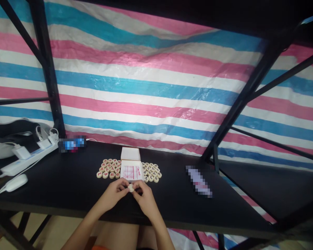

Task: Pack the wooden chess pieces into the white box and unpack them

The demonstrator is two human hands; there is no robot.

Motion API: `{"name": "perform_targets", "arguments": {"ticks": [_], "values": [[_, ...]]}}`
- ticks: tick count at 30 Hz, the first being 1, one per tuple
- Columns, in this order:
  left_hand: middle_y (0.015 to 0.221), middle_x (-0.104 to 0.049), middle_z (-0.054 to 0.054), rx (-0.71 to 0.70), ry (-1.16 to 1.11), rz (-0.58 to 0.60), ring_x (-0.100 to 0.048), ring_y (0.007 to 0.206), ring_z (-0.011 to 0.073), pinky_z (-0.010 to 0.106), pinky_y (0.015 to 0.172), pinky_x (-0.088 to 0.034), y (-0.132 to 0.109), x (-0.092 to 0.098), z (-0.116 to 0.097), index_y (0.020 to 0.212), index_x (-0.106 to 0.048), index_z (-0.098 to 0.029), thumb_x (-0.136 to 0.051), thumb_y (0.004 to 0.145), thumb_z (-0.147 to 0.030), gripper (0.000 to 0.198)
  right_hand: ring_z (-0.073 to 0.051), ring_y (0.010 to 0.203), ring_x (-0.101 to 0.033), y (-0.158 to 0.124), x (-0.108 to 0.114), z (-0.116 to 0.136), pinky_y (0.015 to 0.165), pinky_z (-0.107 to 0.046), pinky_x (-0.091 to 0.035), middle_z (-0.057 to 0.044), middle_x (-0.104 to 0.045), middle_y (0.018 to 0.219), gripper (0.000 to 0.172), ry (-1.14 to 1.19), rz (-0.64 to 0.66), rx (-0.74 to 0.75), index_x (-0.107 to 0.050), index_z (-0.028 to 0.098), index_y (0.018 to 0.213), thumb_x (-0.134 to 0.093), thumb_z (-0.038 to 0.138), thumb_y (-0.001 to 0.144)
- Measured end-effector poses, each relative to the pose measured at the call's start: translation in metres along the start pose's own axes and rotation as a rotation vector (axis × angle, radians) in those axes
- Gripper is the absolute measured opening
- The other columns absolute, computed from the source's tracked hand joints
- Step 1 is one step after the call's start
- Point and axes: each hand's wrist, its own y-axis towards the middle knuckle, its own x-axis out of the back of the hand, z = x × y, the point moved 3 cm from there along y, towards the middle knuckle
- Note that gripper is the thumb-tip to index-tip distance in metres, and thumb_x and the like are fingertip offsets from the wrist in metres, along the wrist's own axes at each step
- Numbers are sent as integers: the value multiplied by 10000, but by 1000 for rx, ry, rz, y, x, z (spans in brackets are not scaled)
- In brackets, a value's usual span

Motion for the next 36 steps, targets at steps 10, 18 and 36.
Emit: {"name": "perform_targets", "arguments": {"ticks": [10, 18, 36], "values": [[795, -569, -8, 31, -124, -66, -497, 619, 105, 222, 585, -379, -1, 2, 5, 965, -565, -160, -654, 659, -256, 332, -174, 829, -593, -1, 2, 5, 687, -257, -454, -41, -636, 873, 150, 29, 4, -41, -565, 198, 819, -460, 121, 744], [575, -481, -63, 23, -9, -44, -415, 538, 98, 213, 531, -304, -2, 4, 3, 830, -626, -153, -629, 681, -241, 173, -119, 553, -513, -1, 1, 7, 566, -213, -394, 36, -551, 581, 138, -52, 60, -106, -625, 184, 863, -528, 275, 822], [834, -665, 44, -56, -205, -52, -627, 828, 196, 320, 786, -483, -3, 6, -1, 856, -632, -163, -673, 718, -387, 266, -177, 751, -648, -2, 0, 11, 707, -253, -472, -28, -698, 797, 218, 61, 101, -76, -608, 206, 877, -514, 402, 872]]}}
